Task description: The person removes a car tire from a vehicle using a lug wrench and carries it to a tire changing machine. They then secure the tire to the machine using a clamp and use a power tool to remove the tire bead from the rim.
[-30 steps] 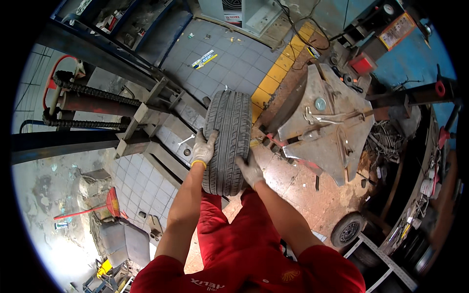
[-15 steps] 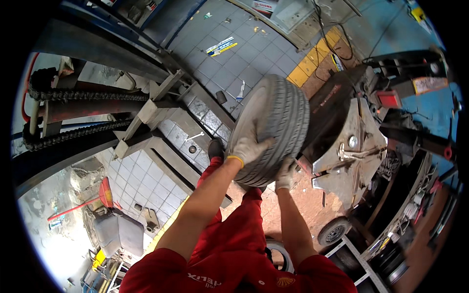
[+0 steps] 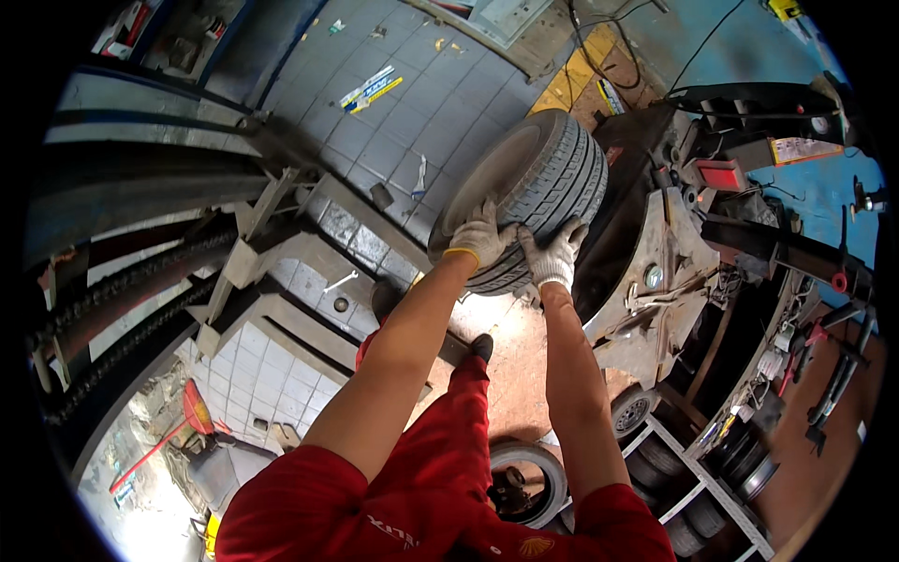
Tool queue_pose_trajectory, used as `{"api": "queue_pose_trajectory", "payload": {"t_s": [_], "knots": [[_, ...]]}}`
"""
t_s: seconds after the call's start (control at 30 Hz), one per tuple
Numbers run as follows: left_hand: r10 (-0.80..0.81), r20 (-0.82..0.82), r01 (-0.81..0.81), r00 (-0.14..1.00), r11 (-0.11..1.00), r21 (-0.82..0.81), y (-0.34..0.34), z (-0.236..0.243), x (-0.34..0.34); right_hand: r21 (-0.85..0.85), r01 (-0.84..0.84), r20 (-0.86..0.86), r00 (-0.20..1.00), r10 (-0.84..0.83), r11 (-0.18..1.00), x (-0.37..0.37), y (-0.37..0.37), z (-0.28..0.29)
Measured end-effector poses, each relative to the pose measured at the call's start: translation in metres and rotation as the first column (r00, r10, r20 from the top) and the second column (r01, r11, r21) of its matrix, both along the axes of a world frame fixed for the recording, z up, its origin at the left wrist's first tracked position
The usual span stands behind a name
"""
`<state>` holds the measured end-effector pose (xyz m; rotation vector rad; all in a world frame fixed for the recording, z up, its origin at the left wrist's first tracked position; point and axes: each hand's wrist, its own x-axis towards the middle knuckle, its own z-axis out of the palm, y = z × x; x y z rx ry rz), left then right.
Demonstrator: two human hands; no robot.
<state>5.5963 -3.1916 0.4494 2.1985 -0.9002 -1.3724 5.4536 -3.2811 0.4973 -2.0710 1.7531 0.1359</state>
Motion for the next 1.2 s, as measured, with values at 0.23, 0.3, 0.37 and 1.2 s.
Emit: {"api": "queue_pose_trajectory", "payload": {"t_s": [0.23, 0.3, 0.37, 1.2], "knots": [[-0.2, -0.104, 0.206, 0.974, 0.977, 0.053, 0.005, 0.028, 0.019, 0.061, -0.012, -0.12, 0.993, 0.019, 0.998, 0.001, -0.019, 0.011], [-0.28, -0.167, 0.304, 0.945, 0.942, 0.139, 0.01, 0.054, 0.03, 0.087, -0.014, -0.154, 0.988, 0.028, 0.996, -0.003, -0.02, 0.015], [-0.294, -0.009, 0.293, 0.956, 0.955, -0.054, 0.058, 0.026, 0.016, 0.106, -0.071, -0.182, 0.979, 0.089, 0.992, 0.001, -0.022, 0.022], [0.031, 0.23, -0.054, 0.973, 0.994, 0.095, 0.019, 0.218, 0.346, 0.463, 0.349, -0.543, 0.838, -0.051, 0.815, 0.04, -0.181, 0.07]]}}
